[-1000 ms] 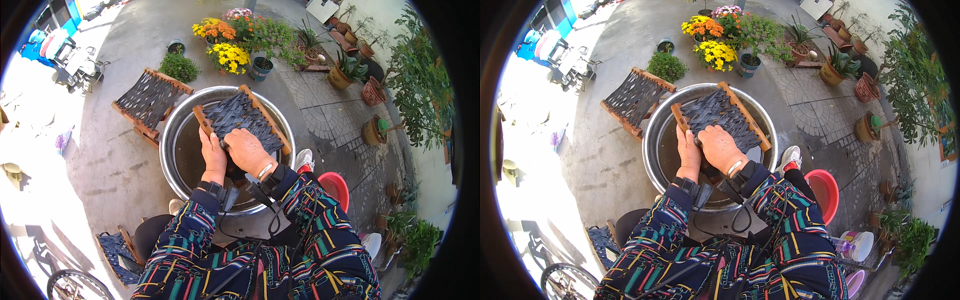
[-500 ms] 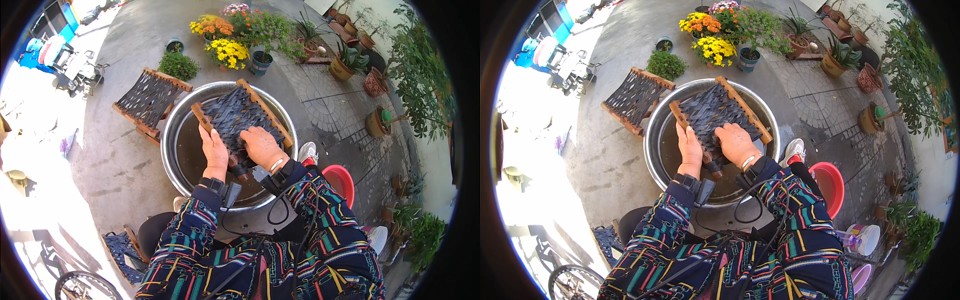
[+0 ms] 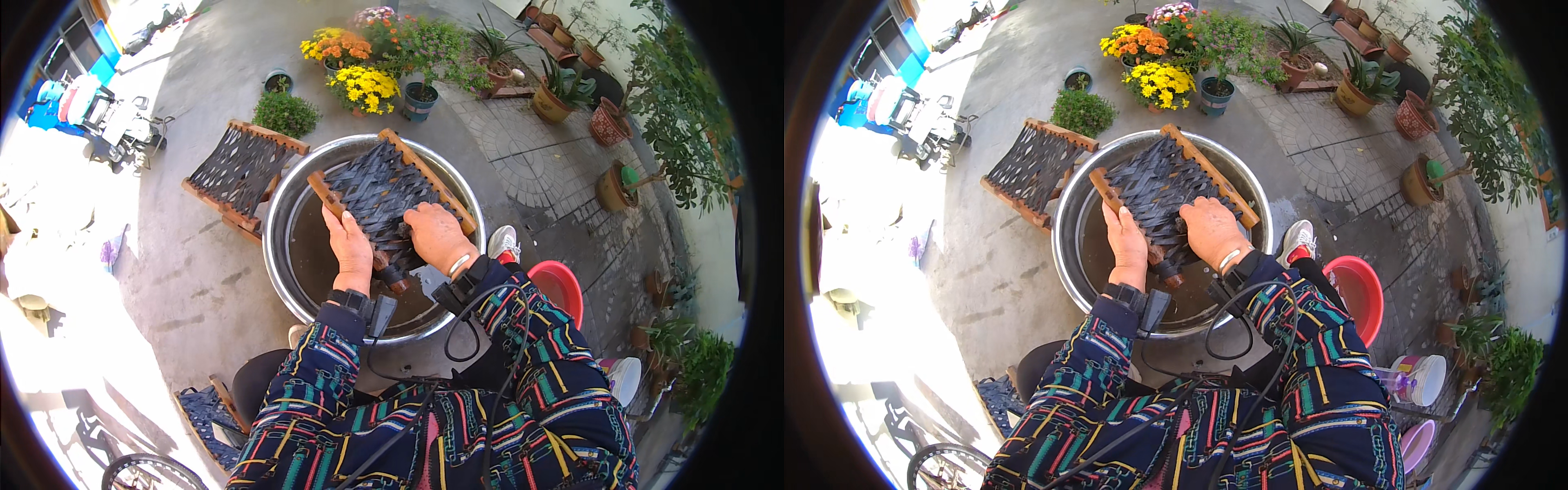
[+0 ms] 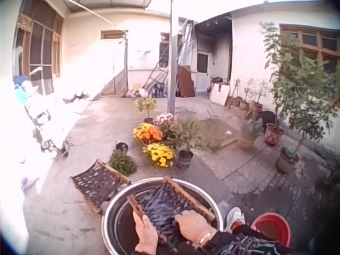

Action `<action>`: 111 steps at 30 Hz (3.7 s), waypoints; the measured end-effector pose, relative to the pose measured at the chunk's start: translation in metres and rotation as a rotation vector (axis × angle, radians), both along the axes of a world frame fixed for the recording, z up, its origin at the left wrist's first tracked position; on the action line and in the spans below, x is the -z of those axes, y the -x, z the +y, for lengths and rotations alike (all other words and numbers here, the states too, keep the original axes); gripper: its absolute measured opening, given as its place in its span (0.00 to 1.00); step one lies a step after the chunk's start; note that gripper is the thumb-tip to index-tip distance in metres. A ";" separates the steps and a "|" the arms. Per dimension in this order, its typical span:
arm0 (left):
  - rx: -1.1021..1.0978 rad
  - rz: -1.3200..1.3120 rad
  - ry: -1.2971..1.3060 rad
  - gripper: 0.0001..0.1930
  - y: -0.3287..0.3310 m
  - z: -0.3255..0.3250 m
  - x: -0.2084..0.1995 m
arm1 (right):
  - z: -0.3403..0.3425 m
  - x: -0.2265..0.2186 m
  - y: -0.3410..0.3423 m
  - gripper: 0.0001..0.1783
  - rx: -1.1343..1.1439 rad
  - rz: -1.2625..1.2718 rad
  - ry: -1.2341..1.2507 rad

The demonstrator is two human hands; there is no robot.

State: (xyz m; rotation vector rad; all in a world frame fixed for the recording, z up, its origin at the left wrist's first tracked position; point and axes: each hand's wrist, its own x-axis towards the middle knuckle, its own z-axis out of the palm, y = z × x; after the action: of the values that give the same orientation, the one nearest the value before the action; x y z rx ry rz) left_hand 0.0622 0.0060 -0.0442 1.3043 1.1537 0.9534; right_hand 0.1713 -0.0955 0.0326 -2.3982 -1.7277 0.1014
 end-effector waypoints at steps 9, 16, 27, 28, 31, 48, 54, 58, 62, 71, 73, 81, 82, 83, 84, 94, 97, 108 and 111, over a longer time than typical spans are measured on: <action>-0.018 -0.080 -0.100 0.27 0.002 -0.001 0.000 | -0.020 0.001 0.000 0.09 -0.051 0.087 0.002; -0.009 -0.122 -0.029 0.27 0.001 -0.002 0.000 | -0.031 -0.006 0.000 0.07 -0.041 0.154 -0.191; -0.087 -0.051 -0.236 0.27 -0.004 -0.002 0.004 | -0.041 0.008 -0.006 0.08 -0.007 0.128 -0.235; -0.078 -0.059 -0.183 0.27 -0.003 -0.003 0.004 | -0.042 0.009 0.003 0.08 -0.028 0.202 -0.355; -0.052 -0.050 -0.139 0.27 0.000 -0.004 0.002 | -0.045 0.014 0.026 0.08 -0.260 0.301 -0.265; -0.015 -0.019 0.061 0.28 -0.001 0.004 0.006 | -0.071 0.007 0.032 0.09 0.074 0.243 -0.369; 0.007 0.037 0.098 0.30 0.000 0.001 -0.004 | -0.077 -0.020 0.023 0.10 0.084 0.259 -0.477; 0.007 0.024 0.005 0.31 0.002 0.000 -0.007 | -0.060 -0.002 0.042 0.09 -0.217 0.320 -0.393; 0.002 0.104 -0.099 0.31 0.003 0.003 -0.003 | -0.053 0.011 0.031 0.06 -0.172 0.341 -0.293; 0.065 0.123 0.068 0.32 0.003 0.007 -0.004 | -0.062 0.003 0.040 0.11 -0.219 0.358 -0.498; 0.070 0.114 0.040 0.32 0.005 0.005 -0.006 | -0.053 0.008 0.052 0.09 -0.225 0.297 -0.243; 0.136 -0.028 0.171 0.36 0.013 0.003 -0.010 | -0.081 0.023 0.023 0.08 0.274 0.341 -0.405; 0.147 -0.136 0.250 0.38 0.014 0.000 -0.009 | -0.086 0.023 0.021 0.09 0.325 0.369 -0.430; 0.158 -0.240 0.328 0.40 0.015 -0.005 -0.007 | -0.090 0.024 0.022 0.09 0.252 0.403 -0.505; 0.117 -0.251 0.446 0.46 0.017 -0.013 -0.004 | -0.093 0.024 0.023 0.10 0.225 0.446 -0.543; 0.234 -0.151 0.603 0.16 0.038 -0.062 -0.019 | -0.085 0.023 0.038 0.13 0.147 0.439 -0.637; 0.195 -0.212 0.602 0.10 0.045 -0.065 -0.030 | -0.092 0.026 0.029 0.13 0.223 0.502 -0.654; 0.264 -0.285 0.615 0.15 0.054 -0.065 -0.035 | -0.081 0.010 0.035 0.11 0.167 0.623 -0.629; 0.302 -0.343 0.670 0.20 0.048 -0.065 -0.031 | -0.064 0.007 0.046 0.11 0.030 0.499 -0.613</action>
State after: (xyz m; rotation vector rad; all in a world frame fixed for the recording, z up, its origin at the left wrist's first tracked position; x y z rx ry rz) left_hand 0.0142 -0.0588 -0.0132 0.7065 0.8647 0.4736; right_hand 0.1254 -0.1595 0.0257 -1.7608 -1.2582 0.1297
